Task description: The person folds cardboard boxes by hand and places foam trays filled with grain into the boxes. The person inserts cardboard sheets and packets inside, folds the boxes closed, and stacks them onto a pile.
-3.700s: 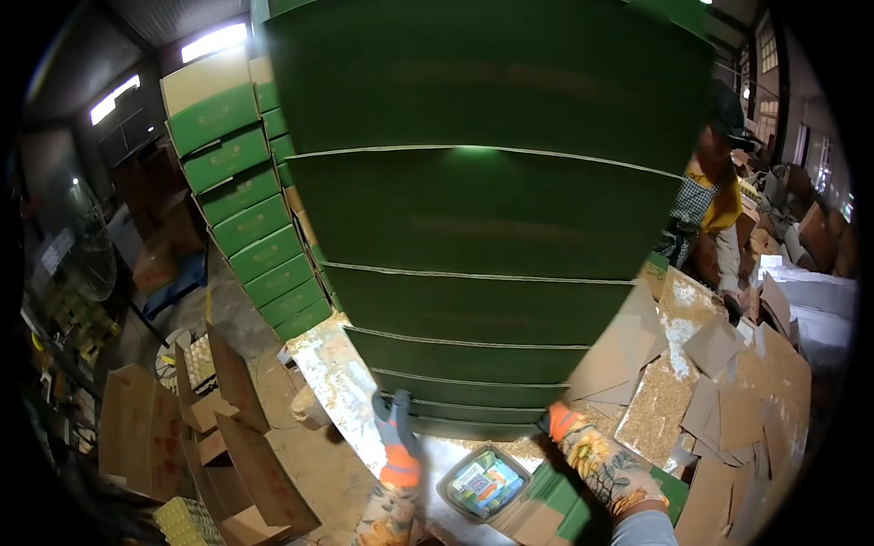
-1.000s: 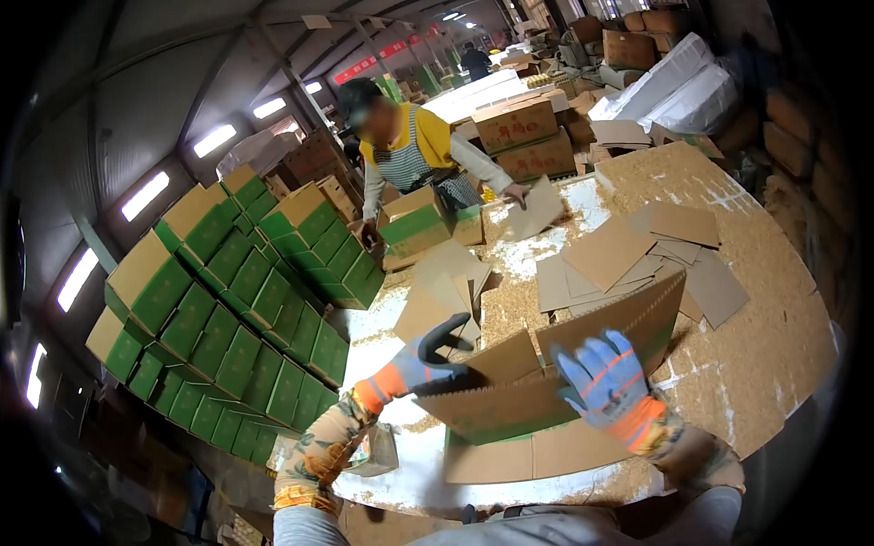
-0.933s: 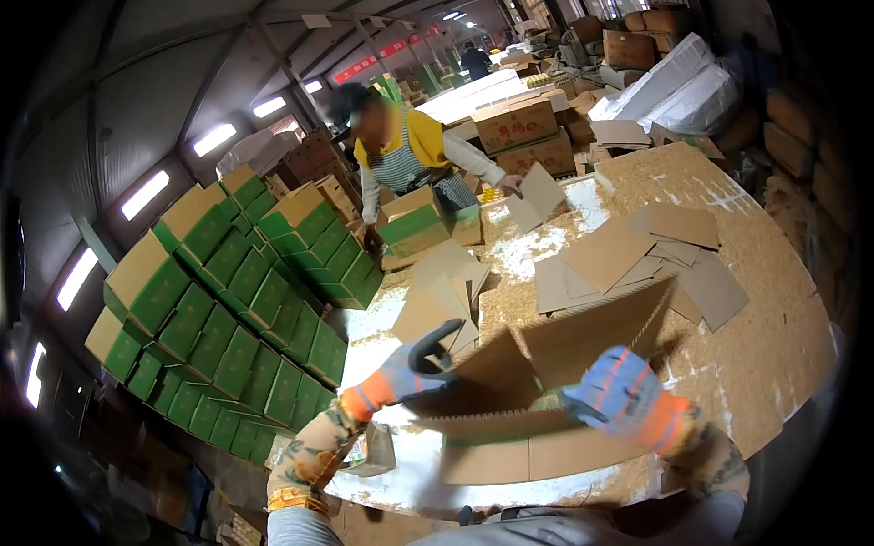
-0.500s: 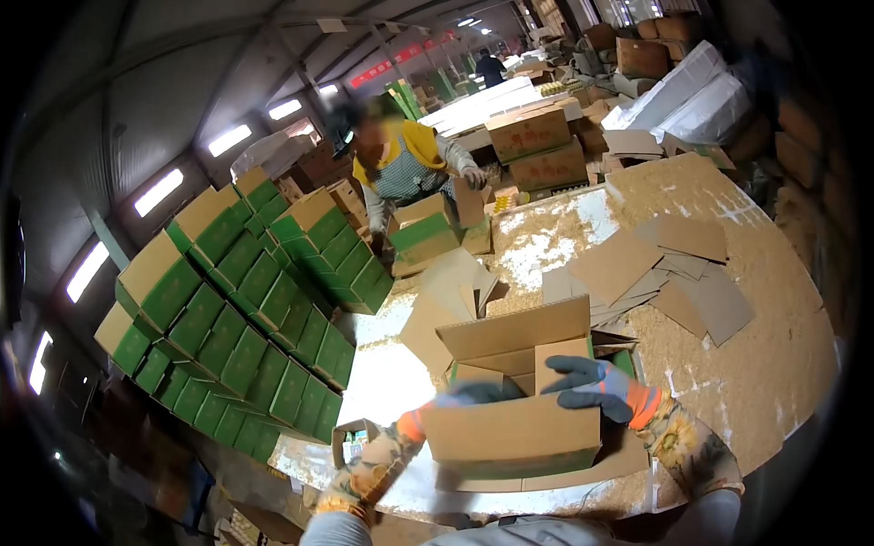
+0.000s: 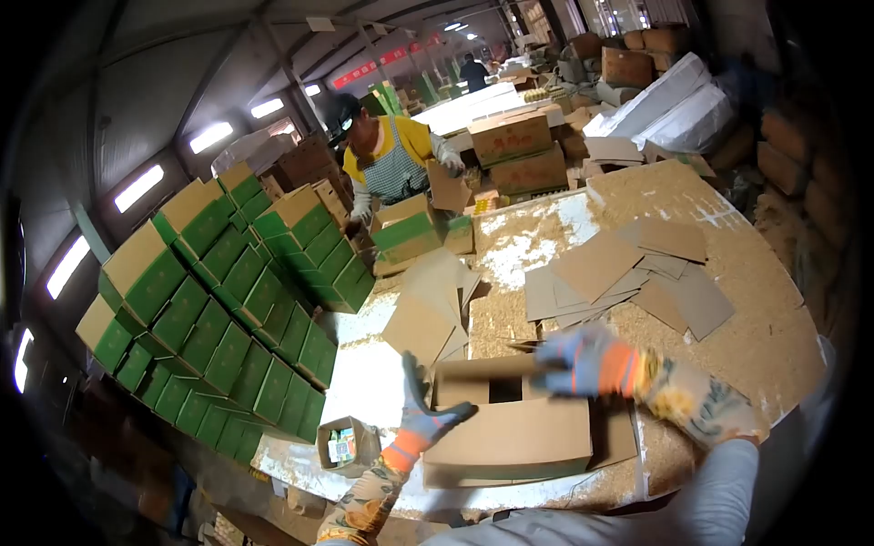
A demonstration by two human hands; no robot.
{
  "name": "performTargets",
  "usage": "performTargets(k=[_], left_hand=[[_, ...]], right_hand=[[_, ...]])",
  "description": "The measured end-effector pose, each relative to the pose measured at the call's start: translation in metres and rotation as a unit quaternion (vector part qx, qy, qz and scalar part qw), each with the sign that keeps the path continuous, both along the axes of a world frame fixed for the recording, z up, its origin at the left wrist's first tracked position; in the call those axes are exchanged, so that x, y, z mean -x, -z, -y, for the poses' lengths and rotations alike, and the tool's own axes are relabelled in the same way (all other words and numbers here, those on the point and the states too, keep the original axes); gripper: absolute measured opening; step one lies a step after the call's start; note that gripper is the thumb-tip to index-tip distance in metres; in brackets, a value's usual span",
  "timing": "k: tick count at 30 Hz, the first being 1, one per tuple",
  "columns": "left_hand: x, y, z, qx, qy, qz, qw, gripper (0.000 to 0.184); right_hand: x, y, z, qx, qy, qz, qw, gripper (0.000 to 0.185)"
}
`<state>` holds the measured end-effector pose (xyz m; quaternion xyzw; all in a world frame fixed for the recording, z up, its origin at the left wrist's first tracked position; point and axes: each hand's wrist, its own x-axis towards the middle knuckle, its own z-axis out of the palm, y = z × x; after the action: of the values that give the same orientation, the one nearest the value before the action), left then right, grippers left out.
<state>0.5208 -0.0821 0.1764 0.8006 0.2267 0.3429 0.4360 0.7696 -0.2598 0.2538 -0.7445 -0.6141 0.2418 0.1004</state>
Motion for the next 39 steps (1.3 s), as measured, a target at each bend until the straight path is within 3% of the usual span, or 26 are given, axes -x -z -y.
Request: performTargets(k=[1, 2, 4, 5, 6, 7, 10, 11, 12, 13, 14, 15, 17, 19, 20, 21, 23, 25, 26, 27, 28, 30, 31, 32, 34, 39], left_hand=[[0.002, 0.005, -0.008, -0.063, -0.059, -0.014, 0.996, 0.117], [-0.001, 0.018, -0.023, 0.074, -0.019, 0.001, 0.997, 0.116], [-0.003, 0.034, -0.041, 0.142, 0.073, -0.127, 0.979, 0.067], [0.005, 0.034, -0.057, 0.148, 0.163, -0.218, 0.951, 0.048], [0.012, 0.049, -0.078, 0.040, 0.210, -0.266, 0.940, 0.052], [0.012, 0.025, -0.077, 0.098, 0.195, -0.400, 0.890, 0.055], [0.010, -0.030, -0.057, 0.204, 0.077, -0.488, 0.845, 0.062], [0.033, -0.003, -0.090, 0.138, 0.138, -0.420, 0.886, 0.053], [0.040, -0.029, -0.043, 0.064, 0.120, -0.255, 0.957, 0.050], [0.051, -0.013, -0.032, -0.083, 0.105, -0.228, 0.964, 0.043], [0.063, 0.015, -0.023, -0.116, 0.096, -0.214, 0.965, 0.042], [0.075, 0.050, -0.014, -0.063, 0.070, -0.185, 0.978, 0.042], [0.101, 0.119, -0.011, 0.113, -0.021, -0.063, 0.991, 0.041], [0.113, 0.160, -0.033, 0.249, -0.089, 0.094, 0.960, 0.041], [0.116, 0.171, -0.054, 0.286, -0.092, 0.149, 0.942, 0.041], [0.103, 0.158, -0.065, 0.306, -0.071, 0.173, 0.934, 0.040], [0.065, 0.098, -0.073, 0.302, 0.014, 0.146, 0.942, 0.038], [0.041, 0.060, -0.072, 0.270, 0.103, 0.066, 0.955, 0.040], [0.034, 0.064, -0.072, 0.136, 0.077, -0.089, 0.984, 0.038], [0.030, 0.105, -0.103, 0.217, 0.022, -0.109, 0.970, 0.041], [0.025, 0.146, -0.132, 0.297, -0.038, -0.120, 0.947, 0.049], [0.003, 0.070, -0.079, 0.268, -0.003, -0.074, 0.960, 0.064], [-0.003, 0.049, -0.065, 0.251, 0.001, -0.062, 0.966, 0.072], [-0.007, 0.031, -0.052, 0.236, 0.005, -0.051, 0.970, 0.080], [-0.012, 0.058, -0.068, 0.183, 0.041, 0.000, 0.982, 0.079], [-0.009, 0.062, -0.063, 0.148, 0.055, 0.054, 0.986, 0.073]], right_hand=[[0.015, 0.019, 0.016, -0.011, -0.069, 0.026, 0.997, 0.083], [0.021, 0.031, 0.026, -0.004, -0.055, 0.018, 0.998, 0.083], [0.026, 0.060, 0.041, -0.153, -0.023, 0.144, 0.977, 0.089], [0.030, 0.074, 0.043, -0.216, 0.107, 0.052, 0.969, 0.089], [0.031, 0.102, 0.042, -0.249, 0.239, -0.011, 0.938, 0.093], [0.032, 0.106, 0.043, -0.250, 0.277, -0.128, 0.919, 0.092], [0.055, 0.091, 0.047, -0.239, 0.199, -0.416, 0.854, 0.097], [0.054, 0.095, 0.049, -0.311, 0.148, -0.502, 0.793, 0.102], [0.056, 0.100, 0.057, -0.355, 0.140, -0.569, 0.728, 0.105], [0.064, 0.097, 0.065, -0.365, 0.148, -0.558, 0.731, 0.107], [0.072, 0.094, 0.074, -0.375, 0.156, -0.546, 0.733, 0.109], [0.080, 0.111, 0.074, -0.416, 0.144, -0.378, 0.815, 0.106], [0.091, 0.169, 0.080, -0.270, 0.244, -0.165, 0.917, 0.106], [0.093, 0.196, 0.080, -0.307, 0.240, -0.110, 0.914, 0.105], [0.091, 0.191, 0.078, -0.235, 0.255, -0.106, 0.932, 0.103], [0.095, 0.188, 0.074, -0.163, 0.264, -0.108, 0.944, 0.100], [0.097, 0.196, 0.080, -0.305, 0.234, -0.093, 0.919, 0.086], [0.090, 0.171, 0.119, -0.341, 0.213, 0.090, 0.911, 0.083], [0.086, 0.167, 0.147, -0.317, 0.296, 0.139, 0.890, 0.083], [0.081, 0.223, 0.174, -0.430, 0.432, 0.229, 0.759, 0.077], [0.079, 0.244, 0.202, -0.442, 0.568, 0.211, 0.662, 0.076], [0.078, 0.283, 0.245, -0.406, 0.769, 0.025, 0.493, 0.074], [0.081, 0.301, 0.256, -0.412, 0.794, -0.125, 0.430, 0.073], [0.084, 0.305, 0.257, -0.432, 0.769, -0.268, 0.386, 0.072], [0.084, 0.310, 0.262, -0.470, 0.682, -0.460, 0.319, 0.069], [0.076, 0.311, 0.254, -0.535, 0.567, -0.552, 0.295, 0.064]])
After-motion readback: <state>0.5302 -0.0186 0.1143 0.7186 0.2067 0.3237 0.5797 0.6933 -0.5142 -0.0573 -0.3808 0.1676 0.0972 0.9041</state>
